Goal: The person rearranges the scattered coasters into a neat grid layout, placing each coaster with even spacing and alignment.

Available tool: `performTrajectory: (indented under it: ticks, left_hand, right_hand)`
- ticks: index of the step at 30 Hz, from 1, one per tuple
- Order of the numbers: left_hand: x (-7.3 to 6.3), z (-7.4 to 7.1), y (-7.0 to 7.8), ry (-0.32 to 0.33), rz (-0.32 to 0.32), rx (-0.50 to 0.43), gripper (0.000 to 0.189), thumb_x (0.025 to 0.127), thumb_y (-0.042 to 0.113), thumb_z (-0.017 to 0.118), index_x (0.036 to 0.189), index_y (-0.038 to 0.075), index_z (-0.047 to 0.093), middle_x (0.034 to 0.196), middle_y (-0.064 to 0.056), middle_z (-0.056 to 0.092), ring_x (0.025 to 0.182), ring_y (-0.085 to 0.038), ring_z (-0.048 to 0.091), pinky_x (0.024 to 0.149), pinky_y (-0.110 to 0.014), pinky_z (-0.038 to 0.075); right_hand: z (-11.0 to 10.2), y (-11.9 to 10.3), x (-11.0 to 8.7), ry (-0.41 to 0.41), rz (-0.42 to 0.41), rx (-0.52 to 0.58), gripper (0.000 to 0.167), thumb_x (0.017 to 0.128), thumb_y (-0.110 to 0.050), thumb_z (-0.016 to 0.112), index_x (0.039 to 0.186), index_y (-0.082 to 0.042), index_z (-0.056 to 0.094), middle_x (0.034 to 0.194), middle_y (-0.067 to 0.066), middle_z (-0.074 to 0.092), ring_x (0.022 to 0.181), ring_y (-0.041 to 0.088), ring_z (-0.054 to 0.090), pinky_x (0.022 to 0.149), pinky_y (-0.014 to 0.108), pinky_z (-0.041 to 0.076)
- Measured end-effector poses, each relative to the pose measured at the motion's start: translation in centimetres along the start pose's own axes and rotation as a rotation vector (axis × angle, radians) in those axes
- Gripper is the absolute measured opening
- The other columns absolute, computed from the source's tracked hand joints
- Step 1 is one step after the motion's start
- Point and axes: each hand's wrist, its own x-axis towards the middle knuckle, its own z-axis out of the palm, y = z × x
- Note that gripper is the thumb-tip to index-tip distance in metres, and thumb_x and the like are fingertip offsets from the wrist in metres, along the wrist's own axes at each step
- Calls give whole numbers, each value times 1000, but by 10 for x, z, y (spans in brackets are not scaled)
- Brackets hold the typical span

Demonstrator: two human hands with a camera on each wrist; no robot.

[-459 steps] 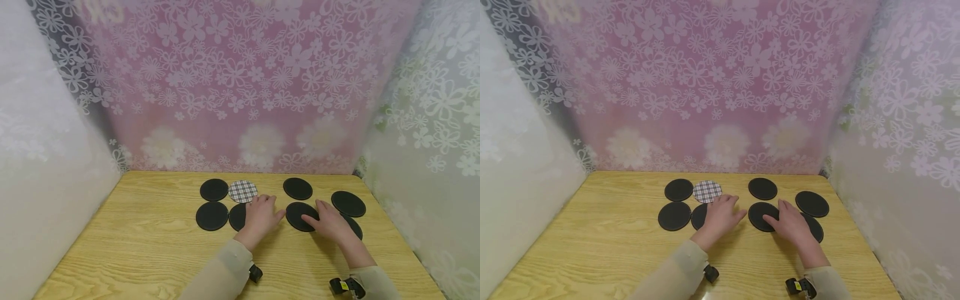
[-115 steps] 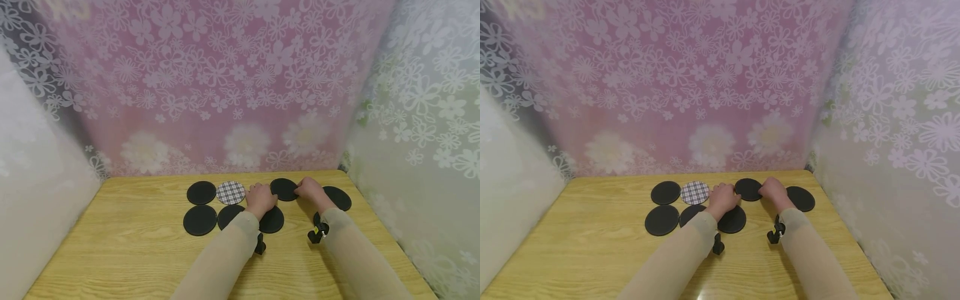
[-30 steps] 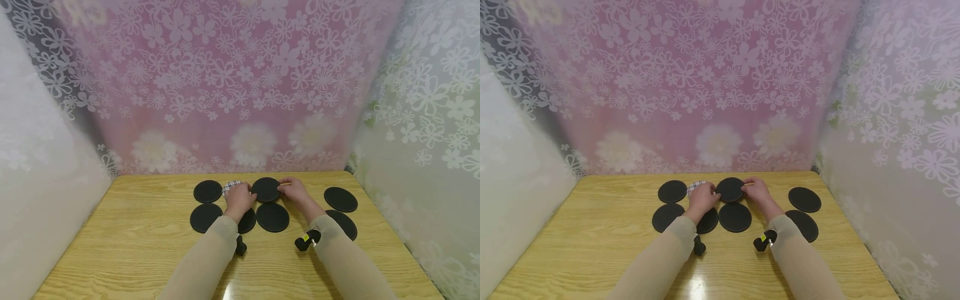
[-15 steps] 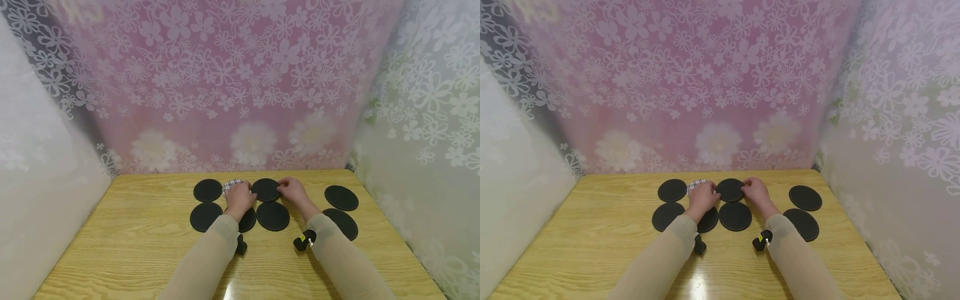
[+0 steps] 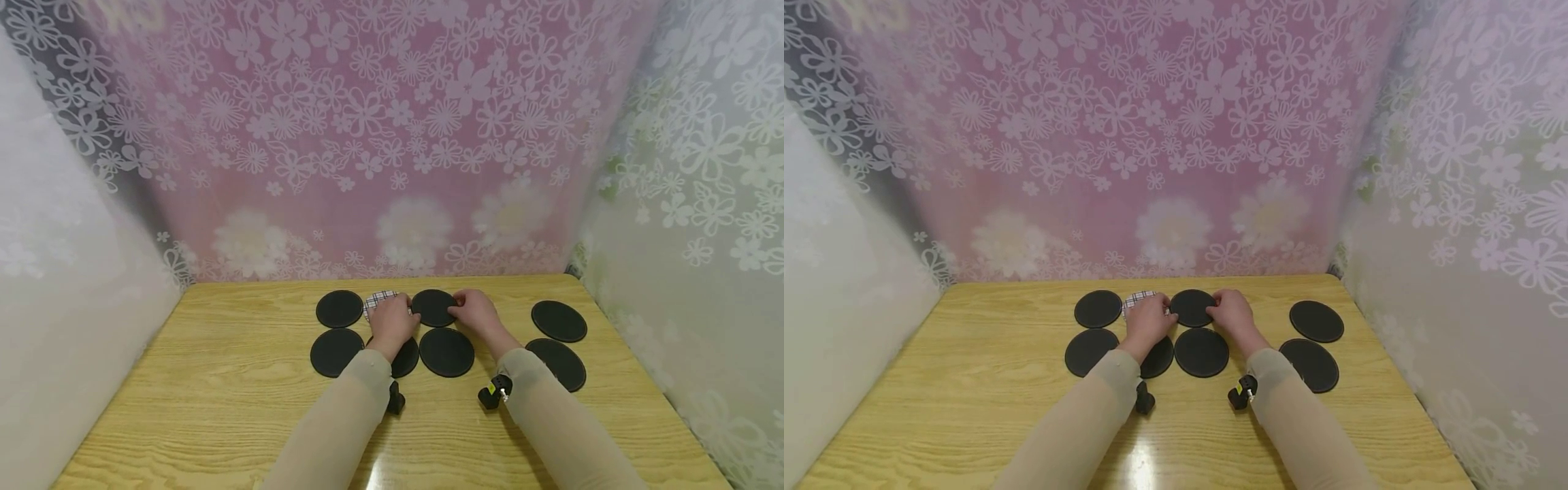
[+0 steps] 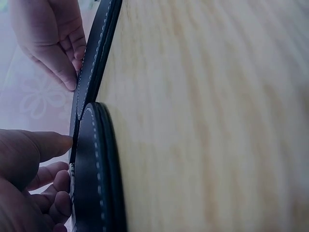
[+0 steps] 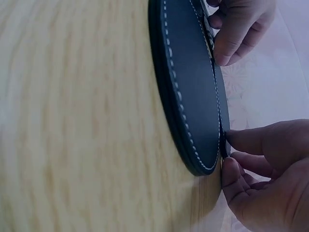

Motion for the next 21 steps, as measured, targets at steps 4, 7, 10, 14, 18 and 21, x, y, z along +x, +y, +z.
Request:
performTrajectory:
  ticks: [4, 7, 10, 14, 18, 21]
  left_hand:
    - [0, 1, 0, 4, 0, 1, 30, 102, 35, 83, 126, 17, 78, 117, -4, 77, 110, -30, 70, 109, -61, 43]
    - [-1, 0, 0, 2, 1, -2, 30, 102, 35, 83, 126, 16, 78, 117, -4, 76, 110, -30, 70, 109, -61, 43]
    - [-2, -1, 0, -2, 1, -4, 30, 102, 35, 83, 125, 17, 78, 116, -4, 76, 110, -30, 70, 109, -61, 43]
    - [-2, -2, 1, -7, -5, 5, 30, 103, 36, 82, 126, 18, 78, 118, -4, 76, 110, -30, 70, 107, -60, 44]
    - [-2, -2, 2, -11, -9, 10, 30, 103, 36, 82, 127, 19, 78, 119, -4, 76, 111, -30, 69, 106, -59, 44]
    - [-2, -3, 2, -11, -9, 7, 31, 103, 36, 83, 127, 18, 78, 119, -4, 76, 111, -30, 70, 108, -60, 43]
  right_hand:
    - [1, 1, 0, 8, -6, -9, 45, 108, -14, 72, 147, 8, 65, 136, 28, 68, 130, 45, 64, 108, 59, 51]
    - [2, 0, 0, 8, -13, -17, 45, 108, -13, 73, 147, 9, 65, 135, 28, 69, 128, 45, 65, 108, 59, 52]
    - [1, -2, -3, 10, -17, -29, 45, 108, -13, 72, 146, 9, 65, 135, 28, 69, 128, 44, 65, 107, 59, 52]
    - [1, -5, -5, 20, -16, -44, 44, 108, -13, 72, 145, 9, 65, 132, 27, 69, 124, 44, 66, 105, 59, 52]
    - [0, -7, -6, 21, -23, -55, 43, 107, -12, 73, 144, 10, 66, 126, 26, 70, 117, 42, 67, 102, 58, 53]
    - [-1, -7, -8, 22, -32, -54, 38, 107, -12, 73, 138, 11, 69, 117, 25, 70, 108, 40, 67, 96, 55, 54]
